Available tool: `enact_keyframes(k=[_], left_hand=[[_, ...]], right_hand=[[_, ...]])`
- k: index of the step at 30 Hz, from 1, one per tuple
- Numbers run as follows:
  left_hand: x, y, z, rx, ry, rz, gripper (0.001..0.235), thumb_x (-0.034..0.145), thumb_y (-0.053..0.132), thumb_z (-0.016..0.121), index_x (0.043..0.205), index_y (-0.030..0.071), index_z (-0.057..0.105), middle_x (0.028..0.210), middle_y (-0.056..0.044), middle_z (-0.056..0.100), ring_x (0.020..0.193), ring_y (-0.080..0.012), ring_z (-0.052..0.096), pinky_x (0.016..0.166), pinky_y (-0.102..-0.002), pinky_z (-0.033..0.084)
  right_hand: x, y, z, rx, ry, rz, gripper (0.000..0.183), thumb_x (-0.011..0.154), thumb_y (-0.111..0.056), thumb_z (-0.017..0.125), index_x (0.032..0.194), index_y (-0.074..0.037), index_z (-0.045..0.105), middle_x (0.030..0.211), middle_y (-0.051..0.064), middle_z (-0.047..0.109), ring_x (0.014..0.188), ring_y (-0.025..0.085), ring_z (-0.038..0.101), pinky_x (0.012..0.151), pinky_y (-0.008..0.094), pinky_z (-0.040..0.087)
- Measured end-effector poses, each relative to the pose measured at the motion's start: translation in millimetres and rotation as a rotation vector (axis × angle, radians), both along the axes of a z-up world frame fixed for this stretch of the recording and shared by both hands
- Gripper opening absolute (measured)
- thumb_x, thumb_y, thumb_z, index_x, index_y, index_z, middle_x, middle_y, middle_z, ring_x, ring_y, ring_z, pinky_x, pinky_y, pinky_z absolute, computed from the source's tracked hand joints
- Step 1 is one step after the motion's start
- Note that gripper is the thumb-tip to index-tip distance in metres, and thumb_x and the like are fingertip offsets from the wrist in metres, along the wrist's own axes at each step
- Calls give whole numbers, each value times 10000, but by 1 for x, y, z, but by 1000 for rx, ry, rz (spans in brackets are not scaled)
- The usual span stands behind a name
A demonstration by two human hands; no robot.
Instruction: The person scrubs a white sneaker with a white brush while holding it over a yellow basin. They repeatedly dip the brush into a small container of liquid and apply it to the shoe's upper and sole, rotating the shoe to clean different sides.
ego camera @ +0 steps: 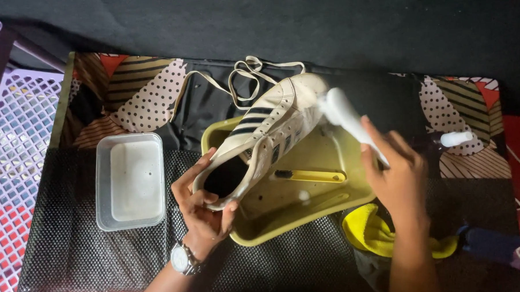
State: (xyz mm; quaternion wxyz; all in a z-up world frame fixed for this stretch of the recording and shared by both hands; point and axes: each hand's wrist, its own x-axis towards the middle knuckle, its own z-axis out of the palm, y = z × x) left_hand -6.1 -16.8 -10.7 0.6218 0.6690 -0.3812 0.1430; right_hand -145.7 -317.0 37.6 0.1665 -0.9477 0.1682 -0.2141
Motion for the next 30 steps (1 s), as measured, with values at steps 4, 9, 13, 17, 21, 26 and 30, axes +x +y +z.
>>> enact_keyframes(k=[4,9,13,17,21,26,30], left_hand=[[-1,1,4,2,34,4,413,940,291,670,971,84,313,1393,-219,362,1373,-542,482,1151,-687,510],[2,3,1,41,-27,-5,434,886,306,763,1005,68,420,1401,-179,375,1365,-532,491,1124,-728,534],[5,9,4,87,-76,-7,496,859,318,805,1078,81,427,1381,-228,396,1357,-540,507,1112,-667,563],[2,10,3,89,-32,-31,487,855,314,809,1076,109,427,1393,-191,386,1383,-540,482,1139,-678,535],[4,8,0,73,-25,-19,505,836,322,827,1073,120,430,1386,-181,391,1369,-537,497,1128,-664,554],[2,9,3,103,-65,-1,498,845,348,823,1053,124,429,1387,-196,399,1356,-559,509,1111,-667,562],[1,8,0,119,-81,16,468,856,379,812,1047,145,454,1383,-187,419,1344,-550,526,1097,-642,582]], right_hand=[[0,1,-1,129,-74,231,517,859,46,691,1357,-68,616,866,119,710,458,90,460,308,165,318],[0,19,12,95,-21,153,543,794,60,719,1322,-56,660,797,119,696,476,141,527,331,225,395],[-6,41,2,348,-107,323,481,775,-37,725,1248,-107,671,779,27,702,470,47,428,345,125,308],[-9,49,2,153,-26,101,544,808,55,681,1340,-44,618,904,206,727,460,133,550,286,192,401],[-7,58,10,178,-15,135,536,819,6,698,1343,-72,615,842,125,719,475,96,491,337,175,371],[-2,53,18,119,34,23,507,862,1,676,1365,-35,624,816,161,713,408,134,501,278,231,377],[-3,48,20,156,85,-25,547,803,35,700,1336,-68,638,895,203,752,385,134,562,249,224,393]])
